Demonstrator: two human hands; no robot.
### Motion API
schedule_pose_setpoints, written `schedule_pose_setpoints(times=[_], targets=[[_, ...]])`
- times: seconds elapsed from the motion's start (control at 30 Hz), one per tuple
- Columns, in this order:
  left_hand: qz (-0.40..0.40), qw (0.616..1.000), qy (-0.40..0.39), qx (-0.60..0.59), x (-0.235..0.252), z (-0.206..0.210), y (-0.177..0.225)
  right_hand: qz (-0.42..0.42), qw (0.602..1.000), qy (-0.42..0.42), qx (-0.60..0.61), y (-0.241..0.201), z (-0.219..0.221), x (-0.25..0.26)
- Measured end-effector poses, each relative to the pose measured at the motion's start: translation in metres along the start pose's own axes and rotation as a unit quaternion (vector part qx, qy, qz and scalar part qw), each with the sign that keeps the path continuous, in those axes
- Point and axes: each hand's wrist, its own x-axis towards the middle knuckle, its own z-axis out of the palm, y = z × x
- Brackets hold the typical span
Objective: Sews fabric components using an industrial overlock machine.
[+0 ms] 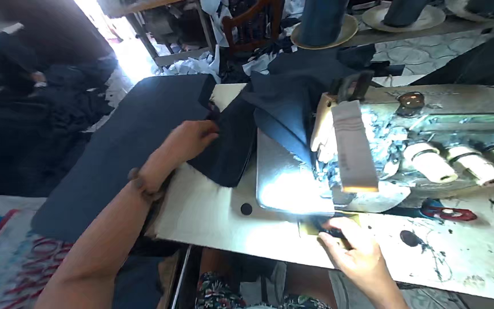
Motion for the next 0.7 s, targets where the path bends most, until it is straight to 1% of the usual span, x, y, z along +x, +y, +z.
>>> schedule_pose_setpoints(times=[0.07,0.1,0.13,0.17,0.23,0.3,0.37,0.47,0.53,0.6,0.7], targets=[[-0.107,0.993,0.056,0.003,-0.059,-0.012,-0.029,0.000,1.000,-0.005,0.008,-0.002,-0.002,0.000],[-0.165,0.984,0.067,0.001,-0.085,-0.011,-0.038,0.002,1.000,-0.005,0.007,-0.004,-0.003,0.000],[-0.207,0.975,0.081,-0.005,-0.104,-0.006,-0.047,0.002,1.000,-0.006,0.003,-0.006,-0.004,0.000],[-0.225,0.969,0.101,-0.012,-0.117,0.003,-0.056,0.001,1.000,-0.006,-0.002,-0.008,-0.005,0.001],[-0.212,0.964,0.157,-0.021,-0.128,0.022,-0.066,0.000,1.000,-0.002,-0.016,-0.010,-0.004,0.000],[-0.183,0.962,0.202,-0.026,-0.128,0.032,-0.064,-0.002,1.000,0.007,-0.019,-0.010,-0.004,-0.001],[-0.167,0.960,0.222,-0.036,-0.128,0.035,-0.062,0.004,1.000,0.015,-0.012,-0.011,-0.007,-0.003],[-0.187,0.952,0.225,-0.088,-0.130,0.025,-0.061,0.010,1.000,0.027,0.005,-0.010,-0.008,-0.003],[-0.209,0.948,0.210,-0.116,-0.125,0.017,-0.069,0.009,0.999,0.030,0.011,-0.009,-0.008,-0.005],[-0.234,0.945,0.189,-0.129,-0.116,0.009,-0.084,0.005,0.999,0.036,0.019,-0.008,-0.008,-0.006],[-0.271,0.938,0.181,-0.117,-0.109,-0.007,-0.091,-0.006,0.998,0.063,0.031,-0.008,-0.010,-0.006]])
